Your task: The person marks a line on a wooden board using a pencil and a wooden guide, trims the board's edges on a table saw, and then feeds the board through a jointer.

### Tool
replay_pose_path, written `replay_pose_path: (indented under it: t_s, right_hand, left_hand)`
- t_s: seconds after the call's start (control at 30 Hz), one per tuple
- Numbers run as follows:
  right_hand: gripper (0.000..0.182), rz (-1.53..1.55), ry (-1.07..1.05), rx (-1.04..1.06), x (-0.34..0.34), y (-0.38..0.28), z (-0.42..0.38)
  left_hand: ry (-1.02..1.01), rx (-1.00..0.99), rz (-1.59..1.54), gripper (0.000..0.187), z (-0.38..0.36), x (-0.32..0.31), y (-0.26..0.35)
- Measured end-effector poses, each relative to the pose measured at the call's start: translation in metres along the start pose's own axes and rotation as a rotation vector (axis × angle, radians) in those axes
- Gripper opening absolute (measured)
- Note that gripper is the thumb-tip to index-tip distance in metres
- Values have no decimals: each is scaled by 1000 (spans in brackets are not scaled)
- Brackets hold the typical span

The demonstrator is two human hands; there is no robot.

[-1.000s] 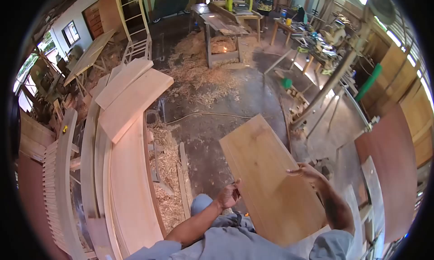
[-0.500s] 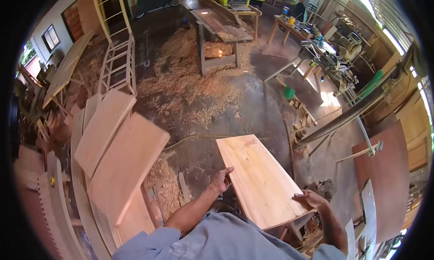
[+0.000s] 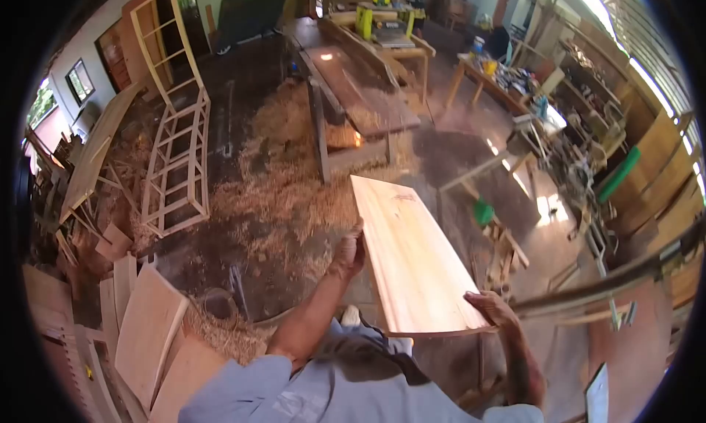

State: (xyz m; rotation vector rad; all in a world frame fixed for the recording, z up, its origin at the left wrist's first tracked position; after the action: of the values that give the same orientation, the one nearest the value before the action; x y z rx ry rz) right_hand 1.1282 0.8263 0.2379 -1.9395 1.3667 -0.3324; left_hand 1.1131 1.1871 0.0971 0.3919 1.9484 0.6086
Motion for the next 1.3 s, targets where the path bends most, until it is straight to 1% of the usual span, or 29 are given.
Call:
replay_pose_path:
  t_s: [0.03, 0.07, 0.1, 0.13, 0.17, 0.2, 0.23, 0.3, 0.33, 0.37, 0.43, 0.47, 0.5, 0.53, 0.57, 0.67, 0.73, 0.87, 0.93, 0.97, 1.0, 1.03, 1.07, 1.1, 1.17, 1.2, 1.23, 1.27, 1.3]
  right_hand:
    - [33, 64, -11, 110, -20, -33, 15]
    - [34, 236, 71, 89, -13, -39, 65]
    - [34, 233, 47, 107, -31, -70, 80]
    - [32, 173, 5, 57, -62, -102, 82]
    - [31, 122, -31, 1, -88, -129, 84]
    - [30, 48, -41, 26, -108, -160, 90]
    - [29, -25, -49, 56, -119, -185, 101]
    - [25, 191, -195, 86, -120, -222, 173]
    - [24, 140, -220, 98, -123, -248, 183]
    - [22, 84, -248, 111, -127, -273, 189]
    - [21, -3, -176, 120, -131, -317, 210]
    - [21, 66, -111, 187, -126, -331, 239]
    - [21, 18, -115, 176, -109, -347, 268]
    - [20, 34, -92, 138, -97, -362, 283]
    - [19, 63, -75, 105, -89, -377, 297]
    - [16, 124, -33, 38, -78, -413, 321]
    - [16, 142, -23, -44, -71, -440, 343]
    - [17, 89, -97, -118, -65, -482, 377]
    - [20, -40, -29, -127, -60, -508, 389]
    - [22, -108, -3, -131, -57, -521, 395]
    - [25, -284, -46, -88, -46, -534, 399]
    - [23, -212, -121, -132, -38, -547, 398]
    - [22, -163, -66, -147, -35, -556, 404]
    - [25, -152, -93, -115, -26, -564, 413]
    - [30, -215, -119, -42, -2, -575, 429]
    - [30, -231, -93, -84, 9, -575, 434]
    - [31, -339, -75, -14, 18, -578, 440]
    - [32, -449, -70, 67, 25, -583, 448]
    - [32, -465, -58, 40, 32, -587, 453]
  left_hand:
    - [-121, -105, -27, 48, 7, -29, 38]
    - [-178, -147, -34, 49, 26, -41, 67]
    - [-229, -179, -40, 51, 44, -48, 88]
    - [-230, -193, -26, 51, 69, -50, 107]
    - [-302, -247, -70, 50, 100, -51, 123]
    - [-376, -290, -112, 49, 127, -50, 134]
    - [-480, -455, -133, 49, 147, -51, 141]
    - [-537, -480, -102, 45, 196, -53, 163]
    - [-471, -465, -142, 41, 216, -57, 173]
    - [-426, -521, -120, 41, 231, -61, 177]
    - [-413, -914, 115, 43, 235, -96, 197]
    - [-385, -793, -22, 44, 256, -111, 207]
    - [-338, -645, -172, 45, 276, -119, 202]
    - [-379, -689, -41, 47, 294, -120, 200]
    - [-460, -804, 174, 48, 316, -115, 201]
    - [-466, -712, 47, 45, 364, -124, 202]
    - [-246, -527, -114, 44, 367, -161, 218]
    - [-175, -547, -201, 43, 406, -164, 209]
    - [-266, -646, -133, 42, 432, -159, 196]
    - [-220, -675, -152, 42, 436, -162, 184]
    - [-124, -776, -16, 42, 426, -181, 181]
    - [-33, -873, 139, 41, 420, -198, 188]
    - [29, -871, 256, 45, 414, -208, 191]
    - [92, -846, 371, 49, 413, -211, 187]
    - [171, -411, 0, 55, 427, -199, 153]
    - [97, -301, 1, 60, 438, -174, 120]
    - [117, -271, -38, 60, 442, -163, 102]
    - [121, -109, 140, 55, 448, -152, 88]
    - [116, 55, 324, 51, 454, -135, 74]
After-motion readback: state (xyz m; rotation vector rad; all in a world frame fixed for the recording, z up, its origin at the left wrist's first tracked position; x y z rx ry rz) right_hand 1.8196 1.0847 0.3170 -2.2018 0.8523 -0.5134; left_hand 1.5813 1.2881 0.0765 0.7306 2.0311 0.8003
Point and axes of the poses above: each hand's wrist, its own z-axis towards the middle knuckle, its own x-axis out of the back of the hand, y = z × x, the point moved 2 cm from there along z, towards the middle knuckle, and after that the axes turned 8 degrees about z, right-handed, at the moved point
